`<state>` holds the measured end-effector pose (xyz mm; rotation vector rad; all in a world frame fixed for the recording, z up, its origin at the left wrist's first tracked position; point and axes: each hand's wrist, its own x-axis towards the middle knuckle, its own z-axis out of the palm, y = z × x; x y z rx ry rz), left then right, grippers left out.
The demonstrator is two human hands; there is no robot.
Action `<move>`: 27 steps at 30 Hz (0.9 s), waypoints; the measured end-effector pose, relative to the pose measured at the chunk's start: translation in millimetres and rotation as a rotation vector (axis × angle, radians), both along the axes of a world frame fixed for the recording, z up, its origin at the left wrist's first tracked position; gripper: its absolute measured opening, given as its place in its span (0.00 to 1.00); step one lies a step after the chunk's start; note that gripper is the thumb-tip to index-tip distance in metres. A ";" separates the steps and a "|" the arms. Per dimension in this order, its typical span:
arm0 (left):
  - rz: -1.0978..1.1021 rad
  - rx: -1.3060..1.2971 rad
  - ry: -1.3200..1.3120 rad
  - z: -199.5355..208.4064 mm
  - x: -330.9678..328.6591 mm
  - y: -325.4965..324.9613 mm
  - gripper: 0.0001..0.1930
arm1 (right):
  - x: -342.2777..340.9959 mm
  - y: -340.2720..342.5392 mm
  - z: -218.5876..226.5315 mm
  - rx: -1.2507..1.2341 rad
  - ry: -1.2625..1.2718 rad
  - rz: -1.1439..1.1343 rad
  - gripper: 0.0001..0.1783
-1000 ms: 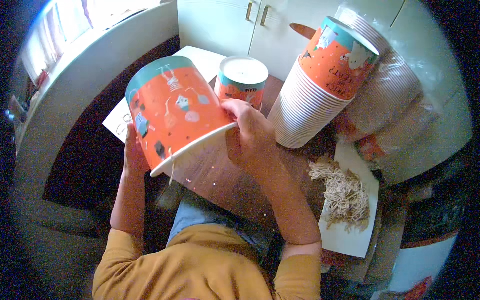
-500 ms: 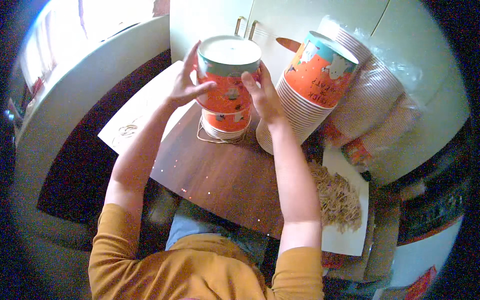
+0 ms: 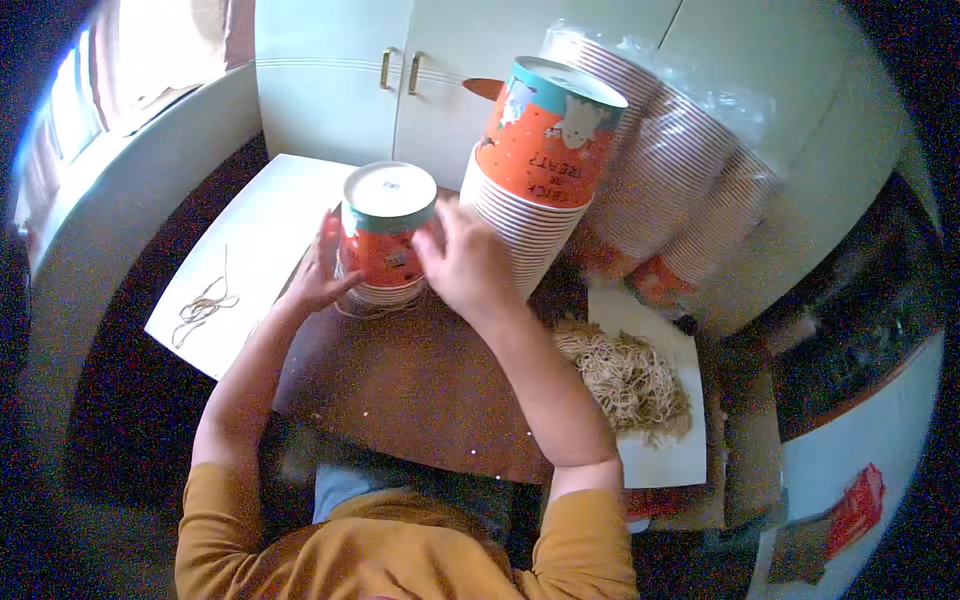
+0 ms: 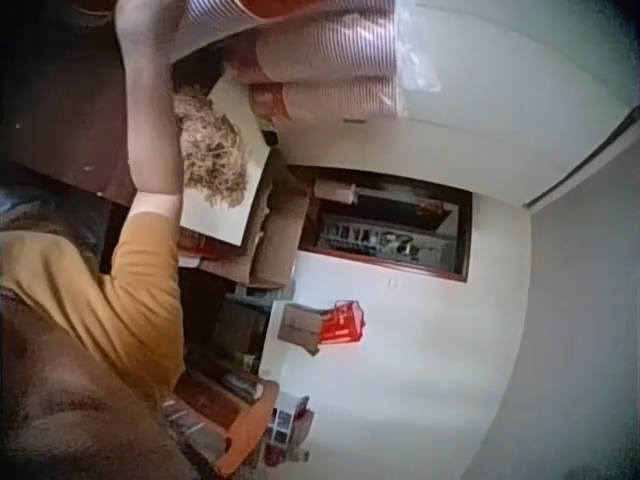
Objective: The person is assembling paper buckets by threading and tying rope handles through pre-punched holes in the rim.
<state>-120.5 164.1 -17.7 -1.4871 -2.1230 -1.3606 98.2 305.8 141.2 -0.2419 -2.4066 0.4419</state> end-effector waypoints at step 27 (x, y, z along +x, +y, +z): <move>0.160 -0.025 -0.196 170.8 137.6 147.6 0.64 | 30.2 57.2 229.1 0.066 0.451 -0.256 0.04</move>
